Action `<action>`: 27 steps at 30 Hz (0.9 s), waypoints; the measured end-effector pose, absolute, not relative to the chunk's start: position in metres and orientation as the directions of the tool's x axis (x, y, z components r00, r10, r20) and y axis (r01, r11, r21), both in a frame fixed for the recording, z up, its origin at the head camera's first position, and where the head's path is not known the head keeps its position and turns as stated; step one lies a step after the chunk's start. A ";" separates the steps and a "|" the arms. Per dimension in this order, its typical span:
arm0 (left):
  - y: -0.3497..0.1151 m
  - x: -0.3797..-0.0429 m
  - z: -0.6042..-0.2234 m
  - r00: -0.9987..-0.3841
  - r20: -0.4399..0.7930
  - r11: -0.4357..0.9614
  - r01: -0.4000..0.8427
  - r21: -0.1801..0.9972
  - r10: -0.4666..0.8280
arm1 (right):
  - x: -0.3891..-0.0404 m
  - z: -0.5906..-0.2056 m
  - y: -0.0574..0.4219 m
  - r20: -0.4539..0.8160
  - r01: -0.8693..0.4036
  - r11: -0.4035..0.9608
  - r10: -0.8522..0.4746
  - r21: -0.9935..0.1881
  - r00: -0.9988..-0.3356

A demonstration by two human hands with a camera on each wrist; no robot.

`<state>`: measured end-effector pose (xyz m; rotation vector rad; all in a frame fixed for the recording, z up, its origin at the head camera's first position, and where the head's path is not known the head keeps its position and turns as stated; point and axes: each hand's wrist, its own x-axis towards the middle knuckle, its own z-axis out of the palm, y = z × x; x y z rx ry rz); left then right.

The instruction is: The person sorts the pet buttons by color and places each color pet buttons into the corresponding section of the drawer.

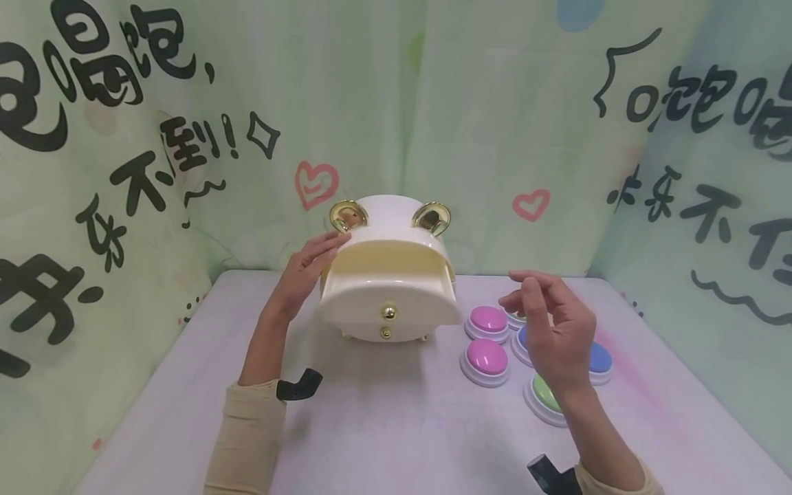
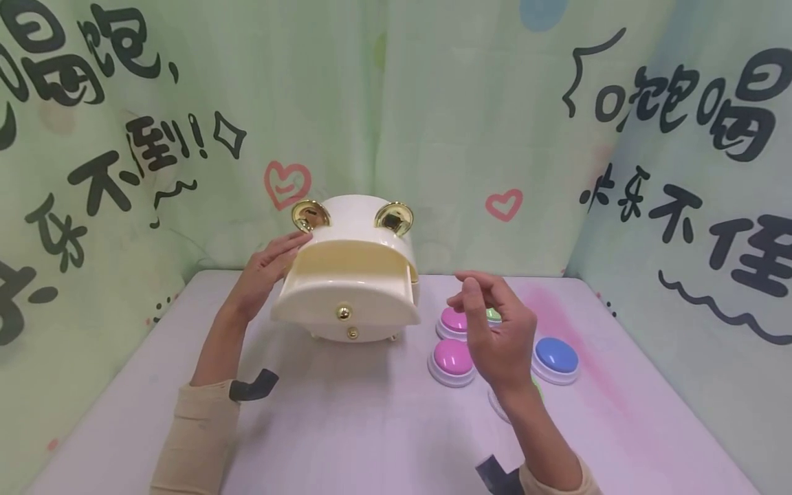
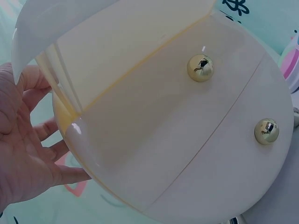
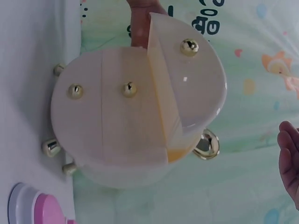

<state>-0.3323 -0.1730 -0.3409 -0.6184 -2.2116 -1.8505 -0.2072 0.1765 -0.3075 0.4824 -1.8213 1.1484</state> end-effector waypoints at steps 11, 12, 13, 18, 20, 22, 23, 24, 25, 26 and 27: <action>-0.173 -0.333 -0.341 -0.890 0.409 0.134 0.438 0.889 0.200 | -0.226 -0.336 0.205 0.788 -0.680 0.596 -0.124 -0.427 -0.603; -0.173 -0.333 -0.341 -0.891 0.408 0.133 0.437 0.890 0.200 | -0.228 -0.340 0.209 0.785 -0.694 0.596 -0.165 -0.403 -0.597; -0.173 -0.333 -0.341 -0.890 0.408 0.134 0.438 0.889 0.201 | -0.230 -0.344 0.212 0.779 -0.706 0.596 -0.201 -0.384 -0.594; -0.174 -0.333 -0.340 -0.889 0.409 0.133 0.440 0.888 0.205 | -0.237 -0.365 0.232 0.748 -0.735 0.605 -0.324 -0.306 -0.579; -0.174 -0.332 -0.340 -0.889 0.409 0.133 0.440 0.888 0.205 | -0.239 -0.372 0.240 0.734 -0.731 0.620 -0.349 -0.286 -0.583; -0.174 -0.332 -0.340 -0.889 0.410 0.133 0.440 0.888 0.205 | -0.241 -0.378 0.250 0.713 -0.721 0.639 -0.371 -0.268 -0.595; -0.174 -0.332 -0.340 -0.889 0.410 0.133 0.441 0.888 0.205 | -0.241 -0.381 0.255 0.703 -0.714 0.651 -0.379 -0.260 -0.601; -0.174 -0.332 -0.340 -0.888 0.410 0.133 0.441 0.888 0.205 | -0.241 -0.383 0.260 0.692 -0.705 0.663 -0.386 -0.252 -0.610; -0.174 -0.332 -0.340 -0.888 0.411 0.133 0.441 0.888 0.206 | -0.241 -0.386 0.265 0.680 -0.698 0.672 -0.393 -0.247 -0.619; -0.174 -0.332 -0.340 -0.888 0.411 0.132 0.441 0.888 0.206 | -0.241 -0.388 0.269 0.667 -0.689 0.681 -0.397 -0.246 -0.630; -0.174 -0.332 -0.340 -0.888 0.411 0.132 0.442 0.887 0.207 | -0.241 -0.391 0.274 0.655 -0.679 0.692 -0.398 -0.245 -0.642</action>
